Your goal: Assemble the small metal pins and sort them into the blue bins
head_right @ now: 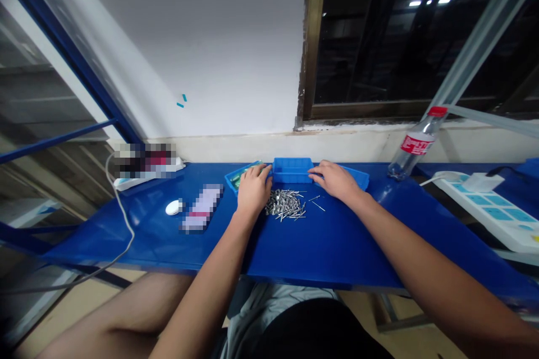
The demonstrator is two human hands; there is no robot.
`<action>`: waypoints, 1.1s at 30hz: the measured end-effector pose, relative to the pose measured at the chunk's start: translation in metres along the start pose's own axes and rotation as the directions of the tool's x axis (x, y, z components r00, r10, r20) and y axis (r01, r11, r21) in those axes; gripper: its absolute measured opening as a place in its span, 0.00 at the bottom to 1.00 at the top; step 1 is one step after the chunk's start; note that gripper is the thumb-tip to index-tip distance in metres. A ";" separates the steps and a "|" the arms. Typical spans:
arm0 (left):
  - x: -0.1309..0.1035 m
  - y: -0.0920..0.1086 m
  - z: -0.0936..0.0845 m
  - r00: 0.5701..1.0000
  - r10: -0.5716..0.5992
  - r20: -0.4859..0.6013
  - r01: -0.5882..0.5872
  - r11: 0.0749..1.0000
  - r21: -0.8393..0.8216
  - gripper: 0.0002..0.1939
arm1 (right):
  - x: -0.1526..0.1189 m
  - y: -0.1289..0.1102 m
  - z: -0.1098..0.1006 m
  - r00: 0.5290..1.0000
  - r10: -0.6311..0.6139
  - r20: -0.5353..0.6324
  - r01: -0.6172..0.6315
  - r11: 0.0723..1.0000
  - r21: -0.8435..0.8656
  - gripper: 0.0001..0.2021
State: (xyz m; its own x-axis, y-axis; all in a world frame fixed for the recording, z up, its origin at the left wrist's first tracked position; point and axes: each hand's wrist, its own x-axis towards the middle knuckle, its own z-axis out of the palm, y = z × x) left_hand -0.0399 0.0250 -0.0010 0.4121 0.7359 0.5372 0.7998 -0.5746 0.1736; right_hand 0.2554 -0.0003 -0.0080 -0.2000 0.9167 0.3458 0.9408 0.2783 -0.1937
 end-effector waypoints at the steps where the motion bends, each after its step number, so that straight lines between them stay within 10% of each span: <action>1: 0.001 -0.001 0.002 1.000 -0.005 0.015 0.005 1.000 0.028 0.20 | 0.000 0.000 0.001 1.000 0.001 -0.003 -0.001 1.000 0.001 0.18; 24: 0.007 -0.004 -0.009 0.999 -0.044 -0.021 0.046 0.994 0.097 0.14 | -0.004 -0.004 0.002 0.998 0.032 -0.046 -0.033 0.999 -0.018 0.17; 33: -0.004 -0.025 -0.012 0.951 -0.307 -0.042 0.310 0.939 0.148 0.36 | -0.005 -0.005 0.000 0.998 0.034 -0.051 -0.036 0.999 -0.032 0.18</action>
State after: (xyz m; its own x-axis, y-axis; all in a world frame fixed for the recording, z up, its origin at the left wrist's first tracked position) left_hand -0.0669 0.0317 0.0025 0.1276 0.8613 0.4918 0.9435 -0.2583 0.2076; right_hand 0.2521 -0.0058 -0.0086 -0.1533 0.9099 0.3854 0.9557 0.2358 -0.1764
